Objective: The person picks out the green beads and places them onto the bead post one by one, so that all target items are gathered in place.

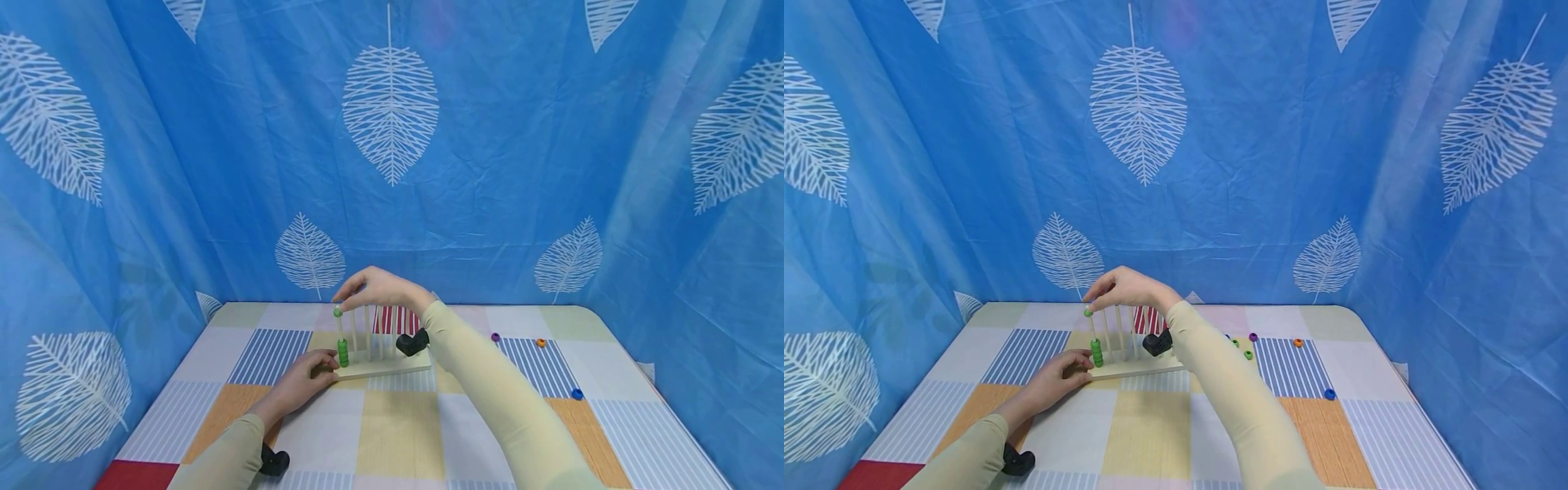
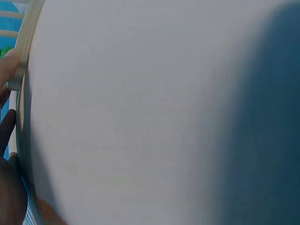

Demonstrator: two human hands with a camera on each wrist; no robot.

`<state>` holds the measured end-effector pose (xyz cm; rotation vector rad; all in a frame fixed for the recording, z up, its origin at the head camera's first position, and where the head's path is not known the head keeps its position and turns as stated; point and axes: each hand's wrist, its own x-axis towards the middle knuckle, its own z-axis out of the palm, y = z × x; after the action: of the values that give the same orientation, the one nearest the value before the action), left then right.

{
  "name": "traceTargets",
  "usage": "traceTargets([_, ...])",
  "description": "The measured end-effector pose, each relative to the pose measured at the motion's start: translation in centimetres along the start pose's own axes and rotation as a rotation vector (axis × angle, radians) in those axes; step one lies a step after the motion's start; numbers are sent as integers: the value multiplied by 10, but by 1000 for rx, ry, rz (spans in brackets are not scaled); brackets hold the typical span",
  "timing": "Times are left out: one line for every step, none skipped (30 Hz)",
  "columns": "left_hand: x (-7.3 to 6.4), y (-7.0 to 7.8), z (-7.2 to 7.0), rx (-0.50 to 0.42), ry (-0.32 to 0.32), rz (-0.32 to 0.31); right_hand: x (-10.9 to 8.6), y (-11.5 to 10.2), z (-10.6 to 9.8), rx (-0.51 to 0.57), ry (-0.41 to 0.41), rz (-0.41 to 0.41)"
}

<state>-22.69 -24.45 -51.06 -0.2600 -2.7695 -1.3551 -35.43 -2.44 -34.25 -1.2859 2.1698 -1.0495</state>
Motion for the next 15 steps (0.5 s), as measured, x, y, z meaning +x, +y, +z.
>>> traceTargets([0, 0, 0, -7, -3, -10, -1, 0, -1, -5, 6, -1])
traceTargets([0, 0, 1, -7, -2, -13, -3, 0, -1, -8, 14, -2])
traceTargets([0, 0, 1, -7, -2, -19, -5, 0, -3, -9, 23, -4])
traceTargets([1, 0, 1, -7, 0, -24, -7, -1, -4, -10, 32, -7])
traceTargets([1, 0, 2, -7, 1, -30, -10, -1, -6, -5, 43, -11])
traceTargets([1, 0, 2, -10, 2, -39, -13, -2, -9, -3, 50, -15])
traceTargets([1, 0, 2, -7, 4, -37, -16, -2, -11, -1, 58, -18])
traceTargets([2, 0, 2, -4, 6, -38, -20, -3, -14, 5, 67, -18])
traceTargets([2, 0, 2, -6, 6, -38, -24, -3, -17, 9, 76, -16])
traceTargets([1, 0, 2, -6, 6, -36, -28, -4, -21, 8, 87, -14])
traceTargets([1, 0, 2, -4, 8, -30, -32, -4, -24, 9, 98, -9])
traceTargets([1, 0, 2, -3, 7, -27, -37, -4, -27, 6, 110, -2])
traceTargets([1, 0, 2, -2, 7, -27, -42, -4, -30, 3, 124, 7])
traceTargets([1, -1, 2, -5, 5, -29, -47, -4, -33, -1, 138, 20])
traceTargets([1, -1, 2, -5, 3, -30, -52, -3, -36, -6, 151, 31])
